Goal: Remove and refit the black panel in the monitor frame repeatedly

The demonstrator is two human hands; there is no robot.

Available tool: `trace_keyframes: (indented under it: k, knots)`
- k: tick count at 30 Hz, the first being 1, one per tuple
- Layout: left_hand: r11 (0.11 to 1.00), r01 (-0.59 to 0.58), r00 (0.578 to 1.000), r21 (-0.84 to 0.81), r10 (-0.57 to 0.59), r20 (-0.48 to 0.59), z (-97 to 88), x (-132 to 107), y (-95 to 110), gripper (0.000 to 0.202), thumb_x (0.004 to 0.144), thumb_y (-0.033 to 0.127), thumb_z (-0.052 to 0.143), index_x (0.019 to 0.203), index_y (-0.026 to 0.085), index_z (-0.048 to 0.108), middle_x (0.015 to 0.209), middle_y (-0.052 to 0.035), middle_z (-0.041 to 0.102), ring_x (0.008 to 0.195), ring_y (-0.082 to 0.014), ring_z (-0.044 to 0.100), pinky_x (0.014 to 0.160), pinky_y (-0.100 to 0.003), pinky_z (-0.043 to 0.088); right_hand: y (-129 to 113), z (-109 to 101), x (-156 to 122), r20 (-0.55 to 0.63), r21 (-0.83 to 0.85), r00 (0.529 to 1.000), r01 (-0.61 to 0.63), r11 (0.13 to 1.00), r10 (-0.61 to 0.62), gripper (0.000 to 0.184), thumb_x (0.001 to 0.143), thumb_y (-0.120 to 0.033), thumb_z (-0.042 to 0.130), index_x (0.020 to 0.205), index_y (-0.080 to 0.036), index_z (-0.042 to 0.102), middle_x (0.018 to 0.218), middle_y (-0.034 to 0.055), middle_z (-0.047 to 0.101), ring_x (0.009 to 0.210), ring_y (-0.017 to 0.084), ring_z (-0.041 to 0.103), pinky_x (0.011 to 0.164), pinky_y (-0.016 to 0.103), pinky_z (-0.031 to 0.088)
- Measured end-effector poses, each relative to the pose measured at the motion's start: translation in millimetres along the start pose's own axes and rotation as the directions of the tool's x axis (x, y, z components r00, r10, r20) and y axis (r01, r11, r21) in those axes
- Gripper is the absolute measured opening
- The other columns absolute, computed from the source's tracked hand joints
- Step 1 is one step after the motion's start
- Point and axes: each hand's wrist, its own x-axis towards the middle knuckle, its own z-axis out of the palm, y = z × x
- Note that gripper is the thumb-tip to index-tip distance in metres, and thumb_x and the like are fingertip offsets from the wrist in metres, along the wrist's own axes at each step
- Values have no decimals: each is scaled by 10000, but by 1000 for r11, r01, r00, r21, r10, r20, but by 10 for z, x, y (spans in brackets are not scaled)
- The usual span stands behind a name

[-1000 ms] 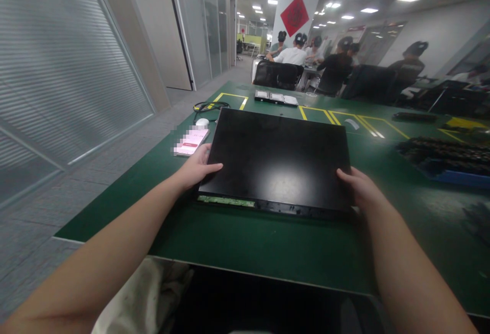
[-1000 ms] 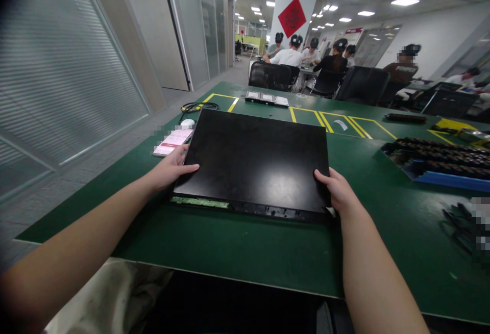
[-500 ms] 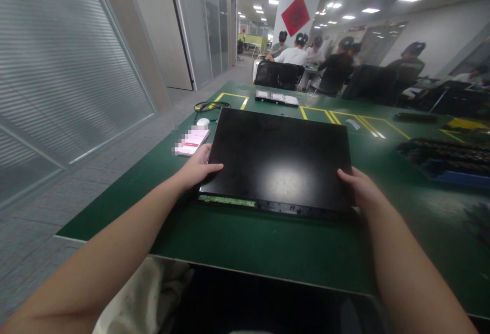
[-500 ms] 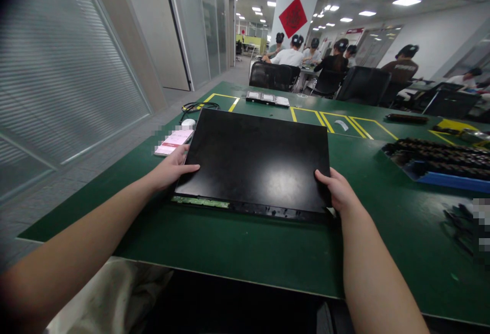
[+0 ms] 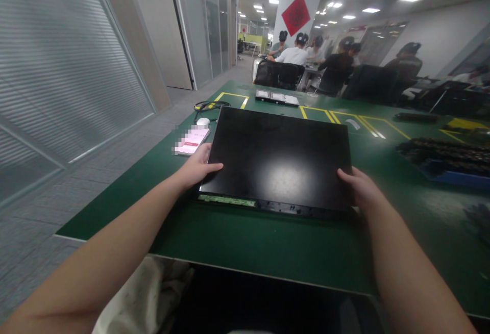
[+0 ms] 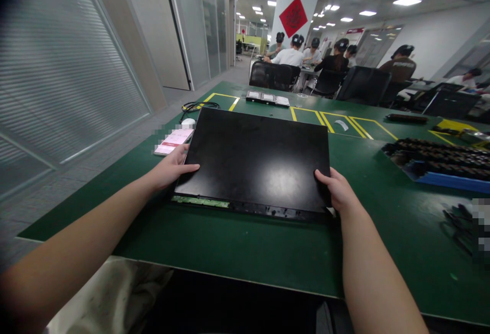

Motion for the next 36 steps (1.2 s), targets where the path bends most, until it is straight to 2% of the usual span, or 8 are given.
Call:
trace_keyframes:
  k: [7,15,21,30,36]
  knots:
    - [1000,-6,1000,-8,6,-17,22,-8,2,629,637,41,815,1151,215,497,1195,-99,743,1231,-355,664,1063,-587,494,17,-11,26,34,17,999,20,1000,-20,329,692,-293,775,1004,-284,669,899,43,778,751,265,735,609,365,584]
    - [1000,4,1000,0,-4,-12,7,-7,3,628,636,61,834,1145,218,502,1174,-85,755,1214,-345,676,1055,-573,506,43,-29,59,20,-29,999,37,999,-36,366,685,-334,783,1031,-288,674,934,54,783,814,287,747,668,397,599]
    - [1000,-7,1000,-3,7,-3,13,-14,4,631,639,75,842,1151,217,503,1171,-79,754,1211,-346,677,1062,-577,499,9,-11,19,19,-3,1000,-6,1000,6,354,687,-307,782,1024,-282,675,911,48,783,749,267,738,599,359,584]
    - [1000,-11,1000,7,11,-3,5,-11,7,615,647,78,843,1148,213,512,1191,-96,742,1216,-350,672,1065,-585,490,22,-8,21,35,2,999,26,1000,-26,329,717,-316,764,1029,-291,663,903,46,783,791,286,748,652,402,608]
    - [1000,-8,1000,-22,8,1,12,-16,-1,640,648,64,841,1171,206,500,1216,-100,736,1234,-346,662,1081,-583,479,1,13,0,14,8,1000,24,1000,-25,344,705,-302,772,1034,-290,671,920,40,785,774,270,745,650,385,611]
